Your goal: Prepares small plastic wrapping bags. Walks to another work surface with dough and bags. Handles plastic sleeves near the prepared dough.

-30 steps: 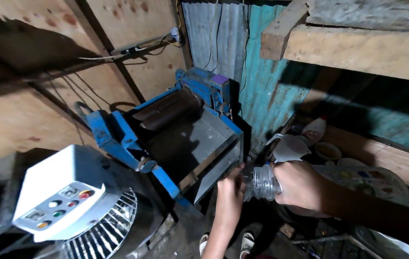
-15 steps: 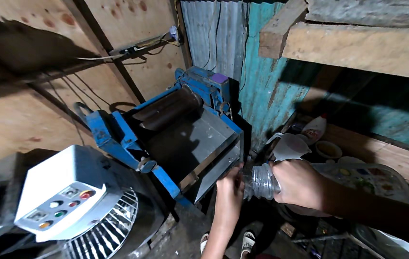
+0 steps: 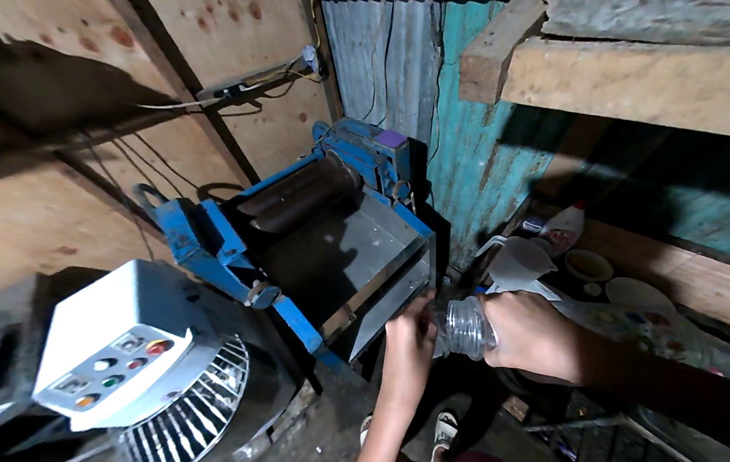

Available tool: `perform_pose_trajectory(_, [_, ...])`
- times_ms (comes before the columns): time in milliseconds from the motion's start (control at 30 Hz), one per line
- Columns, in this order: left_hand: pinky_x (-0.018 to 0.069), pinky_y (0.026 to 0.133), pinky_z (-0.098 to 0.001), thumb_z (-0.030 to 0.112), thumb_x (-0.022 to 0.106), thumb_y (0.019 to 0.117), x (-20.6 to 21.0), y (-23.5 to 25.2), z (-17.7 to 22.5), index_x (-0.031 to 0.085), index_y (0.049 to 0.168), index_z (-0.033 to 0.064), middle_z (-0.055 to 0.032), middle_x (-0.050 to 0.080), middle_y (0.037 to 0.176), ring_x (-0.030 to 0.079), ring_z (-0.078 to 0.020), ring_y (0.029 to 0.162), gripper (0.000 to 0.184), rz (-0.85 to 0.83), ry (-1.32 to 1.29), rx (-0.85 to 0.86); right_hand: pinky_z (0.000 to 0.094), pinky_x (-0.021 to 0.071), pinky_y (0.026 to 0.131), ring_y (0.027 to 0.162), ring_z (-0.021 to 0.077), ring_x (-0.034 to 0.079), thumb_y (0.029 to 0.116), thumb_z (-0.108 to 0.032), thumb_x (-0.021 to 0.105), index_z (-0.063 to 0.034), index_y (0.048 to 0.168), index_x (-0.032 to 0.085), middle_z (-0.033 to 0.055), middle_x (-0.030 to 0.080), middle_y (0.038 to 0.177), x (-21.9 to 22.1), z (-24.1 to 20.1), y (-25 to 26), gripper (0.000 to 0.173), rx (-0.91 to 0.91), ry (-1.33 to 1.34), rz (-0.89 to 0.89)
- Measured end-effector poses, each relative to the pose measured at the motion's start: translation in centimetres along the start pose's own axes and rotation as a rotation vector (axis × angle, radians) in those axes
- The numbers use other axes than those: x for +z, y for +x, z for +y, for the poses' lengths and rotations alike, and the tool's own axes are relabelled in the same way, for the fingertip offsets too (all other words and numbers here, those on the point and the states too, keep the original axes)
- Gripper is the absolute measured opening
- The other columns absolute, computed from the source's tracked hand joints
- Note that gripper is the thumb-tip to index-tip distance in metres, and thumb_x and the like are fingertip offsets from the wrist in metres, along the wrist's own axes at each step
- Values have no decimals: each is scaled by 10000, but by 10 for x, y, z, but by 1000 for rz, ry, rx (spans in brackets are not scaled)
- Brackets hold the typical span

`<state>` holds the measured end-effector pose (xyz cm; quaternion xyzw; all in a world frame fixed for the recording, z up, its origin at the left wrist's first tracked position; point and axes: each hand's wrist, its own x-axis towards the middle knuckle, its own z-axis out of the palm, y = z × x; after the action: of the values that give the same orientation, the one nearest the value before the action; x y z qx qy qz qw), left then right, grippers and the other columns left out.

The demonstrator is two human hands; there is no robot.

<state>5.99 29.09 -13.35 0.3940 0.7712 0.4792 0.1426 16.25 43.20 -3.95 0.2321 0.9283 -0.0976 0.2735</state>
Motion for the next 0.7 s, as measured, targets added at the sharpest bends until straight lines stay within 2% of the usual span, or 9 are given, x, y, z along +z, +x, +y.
perform_pose_trajectory(467, [580,699,-248,-36,609,910,3,0,1,648,1338,26,-94,759,953,712,-110,755,434,-17,-1,-13,593,506,860,1060,439,653,827,-373,802,73,1208,591,255,668,1100,-9,4,-4,623,4,-34,19])
perform_pose_trajectory(600, [582,700,-243,-38,614,903,3,1,3,647,1333,20,-91,757,953,712,-101,755,434,-26,-40,-3,594,503,879,1062,427,650,805,-390,825,44,1208,603,239,672,1093,-5,11,-2,633,-12,39,32])
perform_pose_trajectory(700, [586,676,-236,-24,623,908,1,2,3,656,1324,26,-91,757,956,710,-89,730,421,-13,-66,23,584,517,883,1042,370,665,751,-386,862,-29,1209,635,178,695,1070,11,26,2,623,-64,226,128])
